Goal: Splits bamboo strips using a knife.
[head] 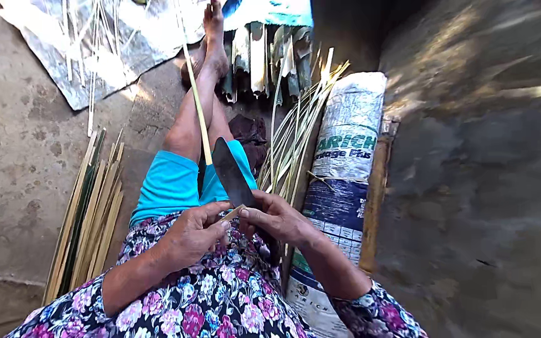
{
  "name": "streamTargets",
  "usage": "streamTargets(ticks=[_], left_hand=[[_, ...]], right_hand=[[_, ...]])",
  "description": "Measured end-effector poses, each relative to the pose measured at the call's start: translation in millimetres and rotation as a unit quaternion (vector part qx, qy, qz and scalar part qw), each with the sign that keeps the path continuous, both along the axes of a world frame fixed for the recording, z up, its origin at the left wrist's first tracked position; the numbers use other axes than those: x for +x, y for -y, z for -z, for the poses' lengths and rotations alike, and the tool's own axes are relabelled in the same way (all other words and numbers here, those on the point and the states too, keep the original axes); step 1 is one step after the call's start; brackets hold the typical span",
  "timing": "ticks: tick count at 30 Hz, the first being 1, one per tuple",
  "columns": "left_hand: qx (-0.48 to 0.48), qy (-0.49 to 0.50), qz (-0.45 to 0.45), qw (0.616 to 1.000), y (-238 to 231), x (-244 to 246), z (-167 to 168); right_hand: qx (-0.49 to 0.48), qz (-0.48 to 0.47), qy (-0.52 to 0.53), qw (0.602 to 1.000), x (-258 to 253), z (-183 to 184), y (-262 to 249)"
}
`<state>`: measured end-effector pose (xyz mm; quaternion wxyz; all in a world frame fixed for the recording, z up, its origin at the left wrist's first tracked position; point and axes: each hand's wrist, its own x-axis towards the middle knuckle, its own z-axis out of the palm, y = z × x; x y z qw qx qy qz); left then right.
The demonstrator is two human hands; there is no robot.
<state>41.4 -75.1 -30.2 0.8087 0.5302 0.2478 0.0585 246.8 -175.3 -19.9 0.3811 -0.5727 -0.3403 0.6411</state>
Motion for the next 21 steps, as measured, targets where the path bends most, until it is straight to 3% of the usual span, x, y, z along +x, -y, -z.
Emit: streamTargets(ticks=[3,6,8,10,13,16,21], left_hand=[[-0.081,0.087,0.043,0.992,-13.6,-3.8,-2.2],[-0.040,0.129,0.128,0.983,-49.8,1.2,2.0],[0.035,0.153,0.042,0.987,-60.5,16.9,17.7],[0.047,0.242,-0.067,0.967,-48.5,39.7,34.6],[-0.089,0.273,-0.181,0.941,-23.1,61.4,40.0],[-0.156,0.281,-0.192,0.928,-23.3,61.9,37.9],[-0.052,0.332,-0.111,0.935,-47.8,67.8,36.8]], right_hand=[[0.108,0.055,0.011,0.993,-6.4,5.2,-2.3],[0.243,-0.013,0.058,0.968,1.4,-2.9,-6.4],[0.304,-0.045,0.100,0.946,2.0,-6.9,-16.9],[0.330,-0.012,0.147,0.932,-6.3,-3.9,-30.4],[0.333,0.038,0.257,0.906,-14.5,3.2,-42.6],[0.356,0.069,0.289,0.886,-18.1,11.1,-42.7],[0.478,0.115,0.406,0.770,-27.3,20.4,-51.3]])
